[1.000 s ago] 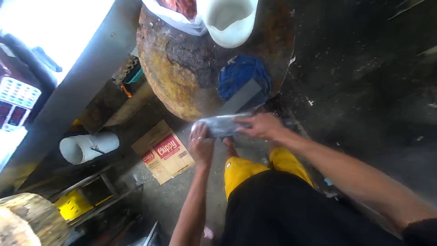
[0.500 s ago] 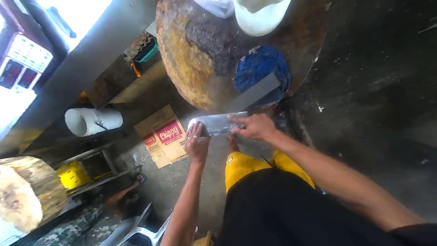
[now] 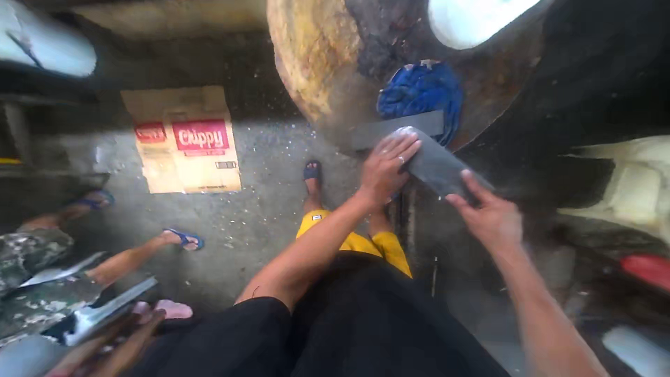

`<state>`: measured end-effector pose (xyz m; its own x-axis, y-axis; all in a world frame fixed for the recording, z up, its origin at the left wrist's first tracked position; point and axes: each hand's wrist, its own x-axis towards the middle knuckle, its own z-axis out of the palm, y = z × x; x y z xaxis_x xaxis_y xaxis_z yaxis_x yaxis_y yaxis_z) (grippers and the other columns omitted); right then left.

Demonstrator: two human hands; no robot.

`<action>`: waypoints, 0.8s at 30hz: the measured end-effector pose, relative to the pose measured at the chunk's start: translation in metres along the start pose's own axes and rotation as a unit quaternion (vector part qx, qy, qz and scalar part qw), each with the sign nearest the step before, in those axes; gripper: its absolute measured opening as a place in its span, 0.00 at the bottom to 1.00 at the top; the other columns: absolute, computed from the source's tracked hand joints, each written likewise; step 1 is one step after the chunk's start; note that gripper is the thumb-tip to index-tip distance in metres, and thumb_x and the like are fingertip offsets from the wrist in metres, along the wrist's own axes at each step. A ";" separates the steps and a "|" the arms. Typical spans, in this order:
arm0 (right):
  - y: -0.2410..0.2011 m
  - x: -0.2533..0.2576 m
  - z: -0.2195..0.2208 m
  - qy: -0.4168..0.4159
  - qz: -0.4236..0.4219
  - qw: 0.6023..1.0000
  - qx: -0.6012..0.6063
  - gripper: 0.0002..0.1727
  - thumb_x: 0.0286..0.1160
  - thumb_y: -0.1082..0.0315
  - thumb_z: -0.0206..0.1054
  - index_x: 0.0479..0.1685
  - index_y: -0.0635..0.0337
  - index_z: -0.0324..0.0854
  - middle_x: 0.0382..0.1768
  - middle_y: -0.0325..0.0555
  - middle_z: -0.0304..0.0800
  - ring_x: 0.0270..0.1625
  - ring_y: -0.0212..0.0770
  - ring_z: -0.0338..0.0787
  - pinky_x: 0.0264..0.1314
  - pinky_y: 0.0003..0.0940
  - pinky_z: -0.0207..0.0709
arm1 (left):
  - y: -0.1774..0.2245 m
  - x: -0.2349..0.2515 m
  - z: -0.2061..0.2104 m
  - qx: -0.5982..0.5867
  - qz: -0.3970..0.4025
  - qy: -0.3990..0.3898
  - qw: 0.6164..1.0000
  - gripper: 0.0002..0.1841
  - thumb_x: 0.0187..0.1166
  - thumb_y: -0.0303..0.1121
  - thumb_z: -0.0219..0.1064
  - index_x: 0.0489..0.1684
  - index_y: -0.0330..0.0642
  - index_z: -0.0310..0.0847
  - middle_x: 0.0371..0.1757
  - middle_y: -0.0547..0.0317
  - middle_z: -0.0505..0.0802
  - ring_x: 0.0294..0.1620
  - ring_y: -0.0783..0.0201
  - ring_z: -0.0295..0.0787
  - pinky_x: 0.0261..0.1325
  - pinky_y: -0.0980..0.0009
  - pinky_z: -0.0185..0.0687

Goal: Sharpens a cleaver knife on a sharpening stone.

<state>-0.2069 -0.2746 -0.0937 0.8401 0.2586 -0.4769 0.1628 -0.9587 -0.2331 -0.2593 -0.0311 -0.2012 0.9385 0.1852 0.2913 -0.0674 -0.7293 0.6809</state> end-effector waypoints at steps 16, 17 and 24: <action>0.030 0.015 -0.017 -0.010 0.008 1.000 0.003 0.34 0.73 0.27 0.63 0.82 0.11 0.70 0.54 0.53 0.96 0.50 0.64 0.94 0.51 0.77 0.79 | 0.027 0.018 0.010 0.020 -0.058 -0.020 0.998 0.25 0.63 0.29 0.77 0.64 0.52 0.91 0.72 0.64 0.91 0.81 0.62 0.79 0.89 0.60 0.64; 0.046 0.018 -0.027 0.001 0.021 1.000 0.000 0.34 0.74 0.28 0.63 0.83 0.15 0.71 0.56 0.56 0.95 0.51 0.66 0.94 0.53 0.77 0.78 | 0.036 0.031 0.029 0.002 -0.039 -0.021 0.999 0.26 0.61 0.29 0.78 0.64 0.51 0.92 0.72 0.64 0.91 0.81 0.62 0.79 0.89 0.61 0.64; -0.062 0.051 0.029 -0.096 -0.094 0.991 0.002 0.32 0.80 0.30 0.57 0.85 0.15 0.68 0.47 0.58 0.97 0.46 0.68 0.94 0.45 0.77 0.79 | -0.025 -0.025 -0.068 0.119 -0.135 -0.025 0.983 0.24 0.70 0.33 0.75 0.69 0.56 0.89 0.75 0.68 0.89 0.82 0.64 0.77 0.87 0.60 0.68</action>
<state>-0.1886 -0.1986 -0.1282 0.6813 0.4504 -0.5770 0.3040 -0.8912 -0.3368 -0.3042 0.0269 -0.1796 0.9268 0.3659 0.0840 0.2629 -0.7924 0.5504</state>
